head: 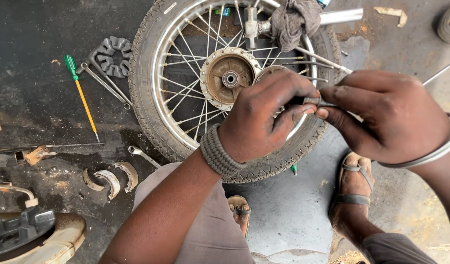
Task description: The person sits on the workshop floor beside a spoked motorcycle wheel and wipes the brake plate and hub with a rag, fitting the plate against the hub. They tap the plate with a hammer, then sand a small metal part by hand using a piece of sandpaper.
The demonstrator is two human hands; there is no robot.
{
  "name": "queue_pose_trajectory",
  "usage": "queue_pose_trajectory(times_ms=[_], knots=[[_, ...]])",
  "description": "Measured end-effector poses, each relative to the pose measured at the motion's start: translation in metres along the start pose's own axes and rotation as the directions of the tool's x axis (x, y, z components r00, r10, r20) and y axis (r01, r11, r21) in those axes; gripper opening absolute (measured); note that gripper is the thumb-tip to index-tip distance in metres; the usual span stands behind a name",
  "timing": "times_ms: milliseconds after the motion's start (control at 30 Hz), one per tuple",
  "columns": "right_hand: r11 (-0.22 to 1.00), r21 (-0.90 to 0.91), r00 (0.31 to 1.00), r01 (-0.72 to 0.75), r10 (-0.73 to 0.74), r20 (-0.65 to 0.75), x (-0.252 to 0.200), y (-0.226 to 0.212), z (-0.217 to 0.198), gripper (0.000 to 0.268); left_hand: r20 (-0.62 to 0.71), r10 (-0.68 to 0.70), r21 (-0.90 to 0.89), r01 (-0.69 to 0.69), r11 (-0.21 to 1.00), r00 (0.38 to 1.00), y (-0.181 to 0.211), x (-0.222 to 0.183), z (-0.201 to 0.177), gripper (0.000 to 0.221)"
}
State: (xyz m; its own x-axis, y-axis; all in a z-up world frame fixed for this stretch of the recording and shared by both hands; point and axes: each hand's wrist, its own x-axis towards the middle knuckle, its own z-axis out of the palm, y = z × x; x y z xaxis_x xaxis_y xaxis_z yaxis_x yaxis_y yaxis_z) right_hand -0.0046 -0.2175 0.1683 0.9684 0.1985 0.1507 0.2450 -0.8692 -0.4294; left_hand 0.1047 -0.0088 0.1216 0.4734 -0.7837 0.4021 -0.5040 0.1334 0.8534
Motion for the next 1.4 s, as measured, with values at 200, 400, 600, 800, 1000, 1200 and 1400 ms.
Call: queue_pose_trajectory(times_ms=[200, 400, 600, 800, 1000, 1200, 1400], knots=[[0.914, 0.361, 0.970, -0.185, 0.112, 0.214, -0.016, 0.031, 0.016, 0.021, 0.168, 0.131, 0.086, -0.147, 0.985, 0.977, -0.007, -0.002, 0.003, 0.031], [0.222, 0.741, 0.772, -0.634, 0.240, 0.589, -0.044, 0.081, 0.061, 0.028, 0.169, 0.226, 0.149, -0.252, 0.956, 0.959, -0.015, -0.004, -0.001, 0.030], [0.433, 0.446, 0.622, -0.783, 0.548, 0.560, -0.008, 0.070, 0.070, 0.033, -0.145, 0.093, 0.282, -0.049, 0.958, 0.985, -0.030, -0.016, -0.056, 0.016], [0.733, 0.164, 0.681, -0.660, 0.493, 0.541, 0.009, 0.096, 0.122, 0.031, -0.568, -0.151, 0.107, 0.254, 0.961, 0.809, -0.051, -0.057, -0.123, 0.017], [0.870, -0.266, 0.910, -0.415, 0.393, -0.133, 0.044, 0.117, 0.146, 0.045, -0.667, -0.477, -0.241, 0.440, 0.865, 0.572, -0.050, -0.085, -0.128, 0.018], [0.884, -0.440, 0.986, -0.157, 0.118, -0.113, 0.061, 0.194, 0.207, 0.027, -0.474, -0.513, -0.314, 0.407, 0.858, 0.716, -0.048, -0.075, -0.100, 0.017], [0.963, -0.146, 0.956, -0.225, 0.189, -0.224, 0.061, 0.148, 0.135, 0.030, -0.303, -0.397, -0.319, 0.300, 0.899, 0.866, -0.051, -0.061, -0.081, 0.015]])
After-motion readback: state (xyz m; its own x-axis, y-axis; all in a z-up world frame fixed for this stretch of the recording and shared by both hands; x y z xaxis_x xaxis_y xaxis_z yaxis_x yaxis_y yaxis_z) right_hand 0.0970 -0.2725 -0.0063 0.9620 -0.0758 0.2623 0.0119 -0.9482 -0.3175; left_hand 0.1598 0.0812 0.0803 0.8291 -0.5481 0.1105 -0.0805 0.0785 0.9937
